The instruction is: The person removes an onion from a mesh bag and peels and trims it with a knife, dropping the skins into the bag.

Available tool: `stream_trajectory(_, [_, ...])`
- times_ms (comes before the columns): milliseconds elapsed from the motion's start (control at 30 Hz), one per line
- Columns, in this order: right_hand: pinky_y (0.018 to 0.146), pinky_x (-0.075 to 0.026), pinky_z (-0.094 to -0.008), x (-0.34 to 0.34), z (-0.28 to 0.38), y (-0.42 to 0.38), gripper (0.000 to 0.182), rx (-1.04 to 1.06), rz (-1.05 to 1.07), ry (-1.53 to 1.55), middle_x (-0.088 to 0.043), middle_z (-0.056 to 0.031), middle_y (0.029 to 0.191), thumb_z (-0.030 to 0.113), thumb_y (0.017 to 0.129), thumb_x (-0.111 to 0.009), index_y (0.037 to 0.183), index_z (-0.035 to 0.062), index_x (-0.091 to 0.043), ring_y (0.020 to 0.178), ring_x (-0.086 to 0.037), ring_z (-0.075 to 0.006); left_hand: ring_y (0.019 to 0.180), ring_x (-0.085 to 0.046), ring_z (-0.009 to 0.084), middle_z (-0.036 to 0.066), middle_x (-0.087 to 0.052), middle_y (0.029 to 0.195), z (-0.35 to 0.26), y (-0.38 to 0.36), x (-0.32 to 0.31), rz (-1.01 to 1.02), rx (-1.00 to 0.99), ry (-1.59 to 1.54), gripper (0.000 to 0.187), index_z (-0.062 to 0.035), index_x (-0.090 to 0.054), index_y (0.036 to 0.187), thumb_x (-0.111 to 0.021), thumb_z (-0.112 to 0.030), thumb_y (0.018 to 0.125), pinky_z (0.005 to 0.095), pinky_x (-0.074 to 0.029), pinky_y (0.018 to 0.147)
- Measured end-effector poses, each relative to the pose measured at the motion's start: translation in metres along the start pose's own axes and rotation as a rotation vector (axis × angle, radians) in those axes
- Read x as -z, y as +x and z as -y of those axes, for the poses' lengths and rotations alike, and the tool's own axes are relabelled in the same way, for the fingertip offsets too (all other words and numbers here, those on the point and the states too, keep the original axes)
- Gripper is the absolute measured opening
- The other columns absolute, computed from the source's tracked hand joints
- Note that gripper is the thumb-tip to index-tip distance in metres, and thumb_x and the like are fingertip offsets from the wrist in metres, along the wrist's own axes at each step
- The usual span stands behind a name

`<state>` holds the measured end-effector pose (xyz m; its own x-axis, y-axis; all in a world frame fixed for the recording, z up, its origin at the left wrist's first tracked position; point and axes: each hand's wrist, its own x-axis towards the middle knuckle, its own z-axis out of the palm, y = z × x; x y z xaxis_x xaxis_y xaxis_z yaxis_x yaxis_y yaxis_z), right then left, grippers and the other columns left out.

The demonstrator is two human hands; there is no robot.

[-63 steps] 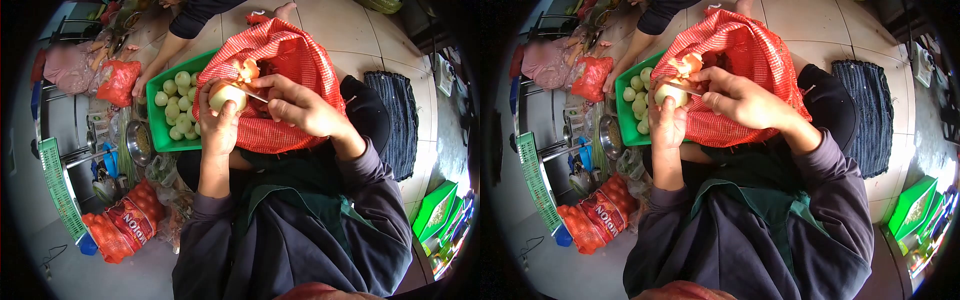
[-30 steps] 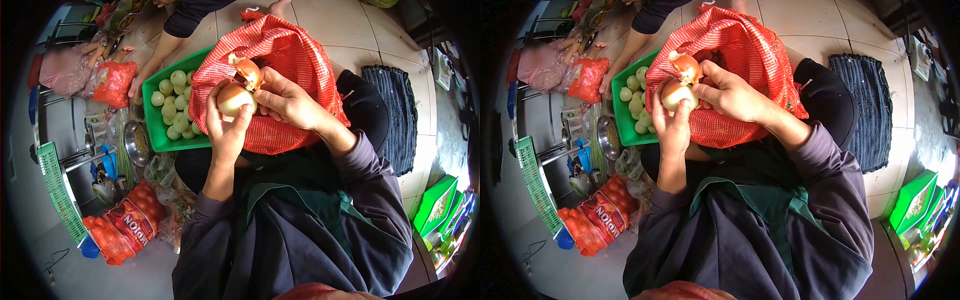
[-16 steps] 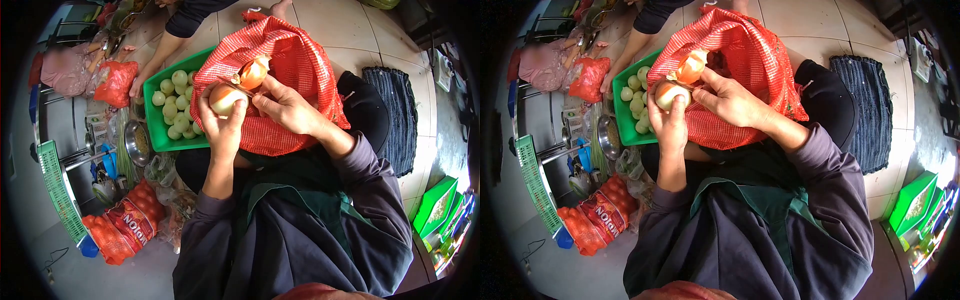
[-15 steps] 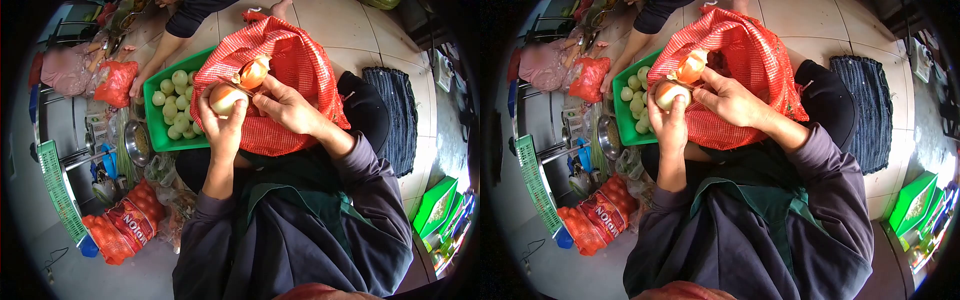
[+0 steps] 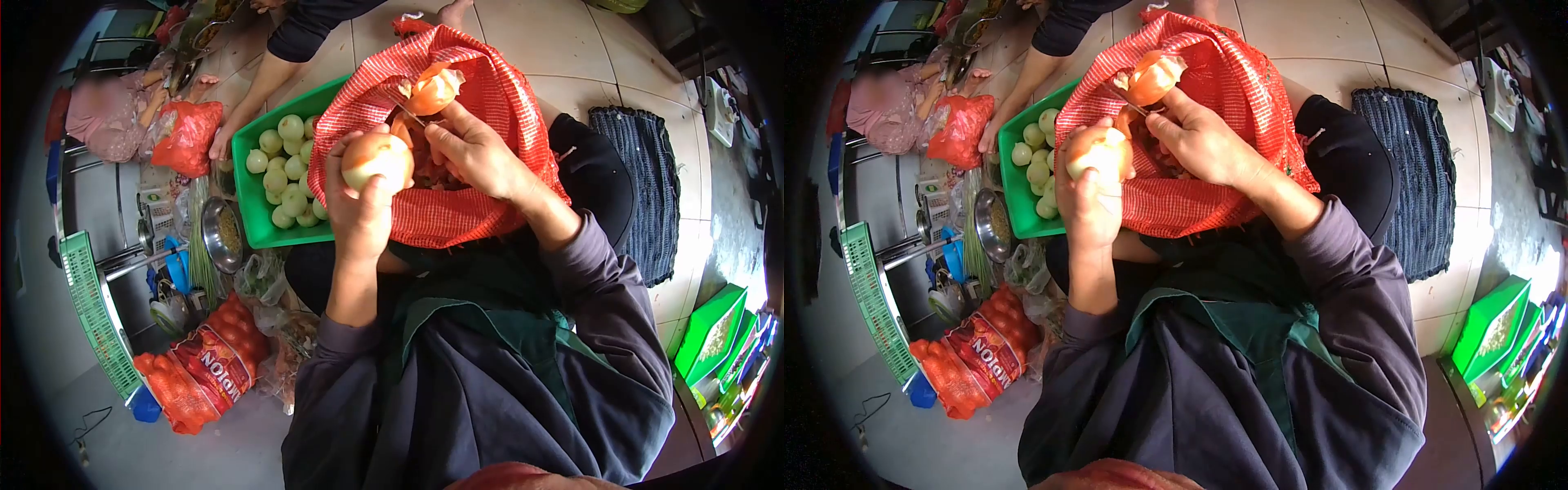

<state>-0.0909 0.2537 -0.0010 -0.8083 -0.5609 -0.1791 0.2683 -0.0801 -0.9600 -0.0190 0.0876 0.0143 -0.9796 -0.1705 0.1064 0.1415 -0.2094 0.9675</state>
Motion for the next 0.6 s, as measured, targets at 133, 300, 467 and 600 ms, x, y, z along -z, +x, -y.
stream_trajectory(133, [0.052,-0.046,-0.0242,0.005,0.000,0.001,0.029,-0.096,0.037,-0.102,-0.055,-0.0026,0.072,0.024,0.100,-0.047,0.119,0.0028,-0.047,0.057,-0.053,-0.0087,0.113,-0.054,0.0225,0.017,-0.046,0.137,-0.002,0.001,0.020,0.079,0.110,-0.274,0.068,-0.0019,-0.037,0.138,-0.064,-0.034,0.084,0.0318,-0.051,0.075])
stream_trajectory(300, [0.053,-0.045,-0.0236,0.008,0.007,-0.003,0.027,-0.091,0.175,-0.139,-0.055,-0.0012,0.073,0.025,0.099,-0.048,0.115,0.0033,-0.049,0.058,-0.052,-0.0083,0.096,-0.059,0.0198,0.010,-0.055,0.116,-0.007,0.005,0.028,0.037,0.145,-0.199,0.071,-0.0009,-0.037,0.134,-0.071,-0.034,0.081,0.0298,-0.053,0.073])
stream_trajectory(467, [0.061,-0.045,-0.0233,0.010,0.020,-0.013,0.030,0.040,0.348,0.068,-0.054,-0.0016,0.079,0.019,0.099,-0.049,0.124,0.0030,-0.046,0.066,-0.052,-0.0067,0.096,-0.058,0.0182,0.010,-0.056,0.115,0.003,0.009,0.031,0.023,0.131,-0.097,0.059,-0.0025,-0.042,0.126,-0.069,-0.034,0.085,0.0288,-0.052,0.071])
stream_trajectory(600, [0.080,-0.050,-0.0396,-0.010,0.001,-0.012,0.039,0.475,0.184,-0.219,-0.063,-0.0162,0.098,0.009,0.095,-0.052,0.132,0.0033,-0.043,0.087,-0.065,-0.0292,0.099,-0.059,0.0189,0.010,-0.057,0.115,0.009,0.006,0.027,0.006,0.136,-0.082,0.053,-0.0020,-0.045,0.127,-0.061,-0.035,0.089,0.0299,-0.052,0.074])
